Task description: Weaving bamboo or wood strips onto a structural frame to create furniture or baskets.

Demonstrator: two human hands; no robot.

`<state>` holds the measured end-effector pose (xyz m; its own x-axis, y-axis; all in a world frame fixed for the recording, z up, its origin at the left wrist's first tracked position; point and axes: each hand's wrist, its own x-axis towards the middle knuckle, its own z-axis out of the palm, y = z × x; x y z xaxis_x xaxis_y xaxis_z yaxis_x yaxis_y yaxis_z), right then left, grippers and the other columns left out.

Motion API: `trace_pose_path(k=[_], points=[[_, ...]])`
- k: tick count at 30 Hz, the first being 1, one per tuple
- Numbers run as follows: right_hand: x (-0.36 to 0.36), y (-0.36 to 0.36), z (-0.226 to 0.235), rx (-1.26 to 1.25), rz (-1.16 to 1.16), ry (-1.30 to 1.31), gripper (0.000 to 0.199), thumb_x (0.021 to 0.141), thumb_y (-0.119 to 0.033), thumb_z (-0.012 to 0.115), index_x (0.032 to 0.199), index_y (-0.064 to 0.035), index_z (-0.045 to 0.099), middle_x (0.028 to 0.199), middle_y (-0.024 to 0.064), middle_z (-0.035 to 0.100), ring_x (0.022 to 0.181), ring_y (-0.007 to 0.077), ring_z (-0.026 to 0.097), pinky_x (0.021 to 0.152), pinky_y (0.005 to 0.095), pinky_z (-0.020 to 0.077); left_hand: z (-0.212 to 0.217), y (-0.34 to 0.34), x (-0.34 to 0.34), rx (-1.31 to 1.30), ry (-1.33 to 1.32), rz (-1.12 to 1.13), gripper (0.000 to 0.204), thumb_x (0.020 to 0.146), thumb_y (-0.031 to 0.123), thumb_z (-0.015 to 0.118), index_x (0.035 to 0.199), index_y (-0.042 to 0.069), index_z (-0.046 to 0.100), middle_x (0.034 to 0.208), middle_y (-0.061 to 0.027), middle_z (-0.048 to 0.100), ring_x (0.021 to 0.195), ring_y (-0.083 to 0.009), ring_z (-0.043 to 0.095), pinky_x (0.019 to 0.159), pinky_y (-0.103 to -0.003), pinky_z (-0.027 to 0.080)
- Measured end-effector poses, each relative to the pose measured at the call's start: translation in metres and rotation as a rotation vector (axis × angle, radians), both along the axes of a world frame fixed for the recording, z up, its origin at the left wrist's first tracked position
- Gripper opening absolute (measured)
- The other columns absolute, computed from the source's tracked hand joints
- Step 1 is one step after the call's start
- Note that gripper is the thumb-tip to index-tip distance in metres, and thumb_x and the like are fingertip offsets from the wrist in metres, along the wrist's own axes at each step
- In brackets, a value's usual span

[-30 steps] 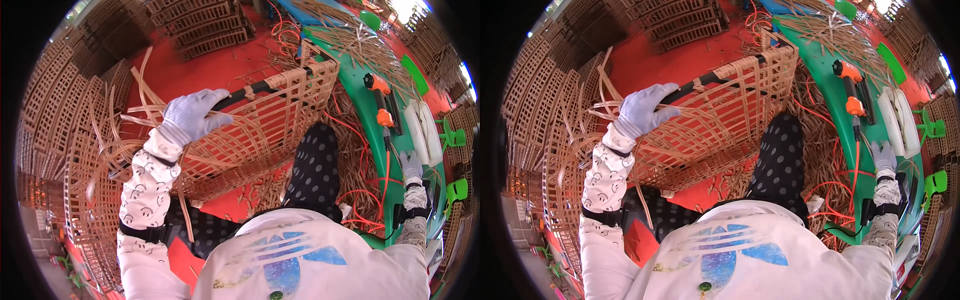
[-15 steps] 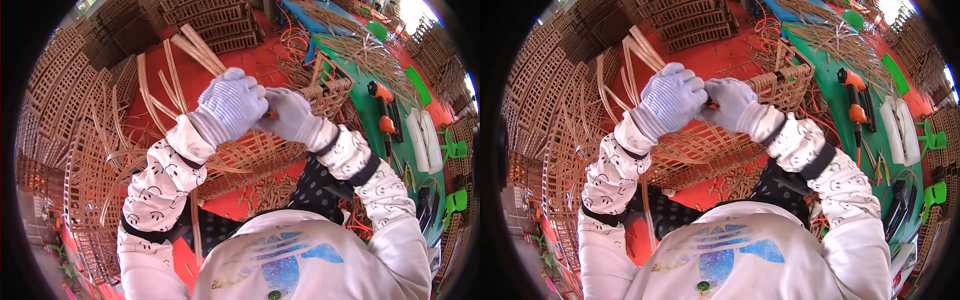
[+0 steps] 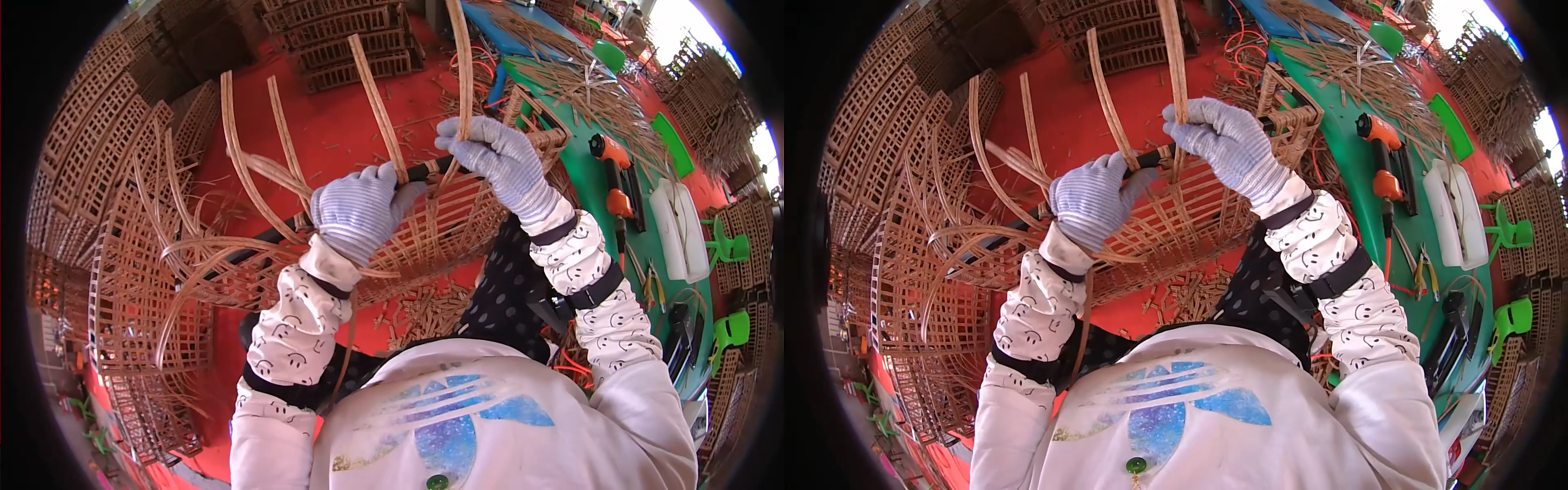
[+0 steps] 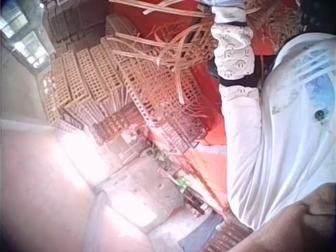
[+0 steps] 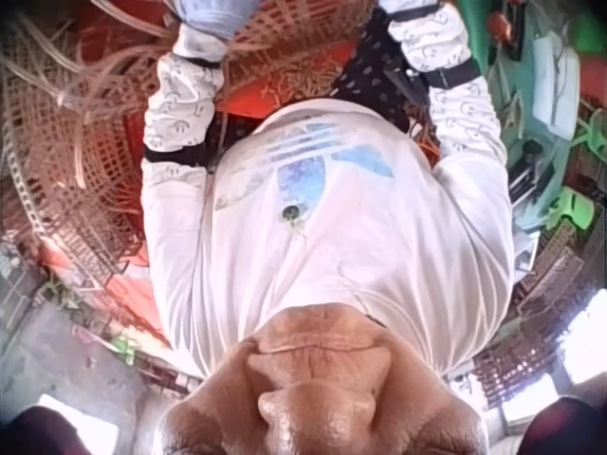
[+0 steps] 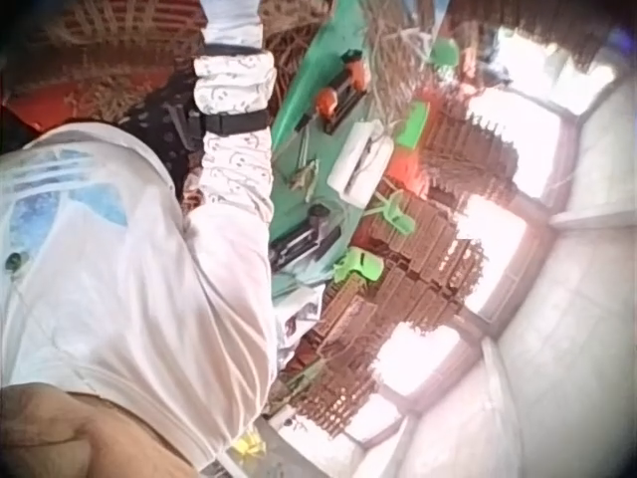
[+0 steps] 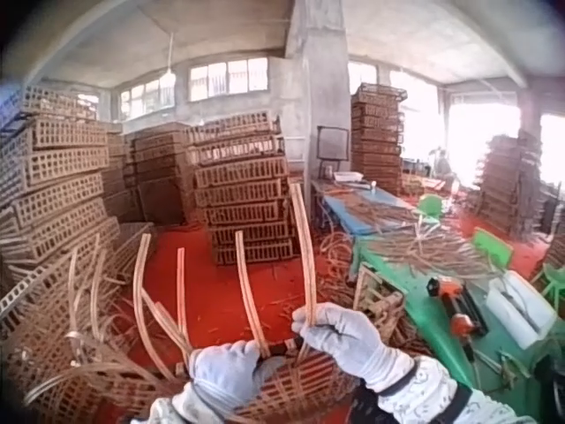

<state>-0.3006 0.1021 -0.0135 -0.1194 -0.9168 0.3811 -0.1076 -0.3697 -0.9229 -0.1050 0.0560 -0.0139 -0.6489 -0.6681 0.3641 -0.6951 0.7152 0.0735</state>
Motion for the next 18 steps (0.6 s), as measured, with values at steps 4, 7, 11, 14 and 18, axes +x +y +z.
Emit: trace_pose_path(k=[4, 7, 11, 14, 18], points=[[0.000, 0.007, 0.000, -0.016, 0.109, 0.193, 0.018, 0.084, -0.005, 0.059, 0.102, -0.0013, 0.060, 0.091, 0.0037, 0.061, 0.083, 0.0097, 0.056, 0.075, 0.0236, 0.0470, -0.016, -0.022, 0.012, -0.141, 0.036, -0.123, 0.031, 0.082, 0.038, 0.060, 0.080, 0.007, 0.058, 0.061, -0.0090, 0.059, 0.049, -0.0241, 0.058, 0.044, -0.035, 0.045], [0.001, -0.001, -0.005, -0.031, 0.092, 0.154, 0.018, 0.085, -0.006, 0.059, 0.102, -0.0021, 0.060, 0.091, 0.0030, 0.062, 0.083, 0.0092, 0.056, 0.074, 0.0222, 0.0463, -0.006, -0.046, 0.040, -0.107, -0.062, -0.071, 0.028, 0.080, 0.034, 0.062, 0.084, 0.007, 0.059, 0.064, -0.0091, 0.060, 0.053, -0.0239, 0.060, 0.046, -0.034, 0.046], [-0.001, -0.023, -0.011, 0.038, 0.095, 0.004, 0.017, 0.089, -0.011, 0.053, 0.100, 0.0004, 0.060, 0.090, 0.0049, 0.063, 0.082, 0.0092, 0.057, 0.075, 0.0222, 0.0457, -0.008, -0.071, 0.044, -0.178, -0.008, -0.126, 0.030, 0.079, 0.034, 0.064, 0.088, 0.006, 0.060, 0.063, -0.0091, 0.060, 0.053, -0.0249, 0.060, 0.046, -0.035, 0.046], [0.010, -0.026, -0.006, 0.009, 0.124, 0.031, 0.018, 0.091, -0.012, 0.051, 0.101, 0.0017, 0.058, 0.091, 0.0067, 0.063, 0.085, 0.0116, 0.059, 0.077, 0.0236, 0.0466, -0.009, -0.075, 0.039, -0.131, -0.056, -0.149, 0.030, 0.078, 0.036, 0.064, 0.085, 0.007, 0.061, 0.059, -0.0085, 0.058, 0.050, -0.0244, 0.058, 0.044, -0.034, 0.045], [0.023, -0.032, -0.001, -0.020, 0.217, -0.055, 0.018, 0.092, -0.012, 0.047, 0.097, 0.0027, 0.055, 0.092, 0.0094, 0.063, 0.089, 0.0149, 0.061, 0.081, 0.0257, 0.0479, -0.010, -0.085, 0.041, -0.150, -0.017, -0.193, 0.033, 0.081, 0.041, 0.060, 0.077, 0.008, 0.061, 0.055, -0.0067, 0.056, 0.048, -0.0235, 0.057, 0.044, -0.035, 0.044]])
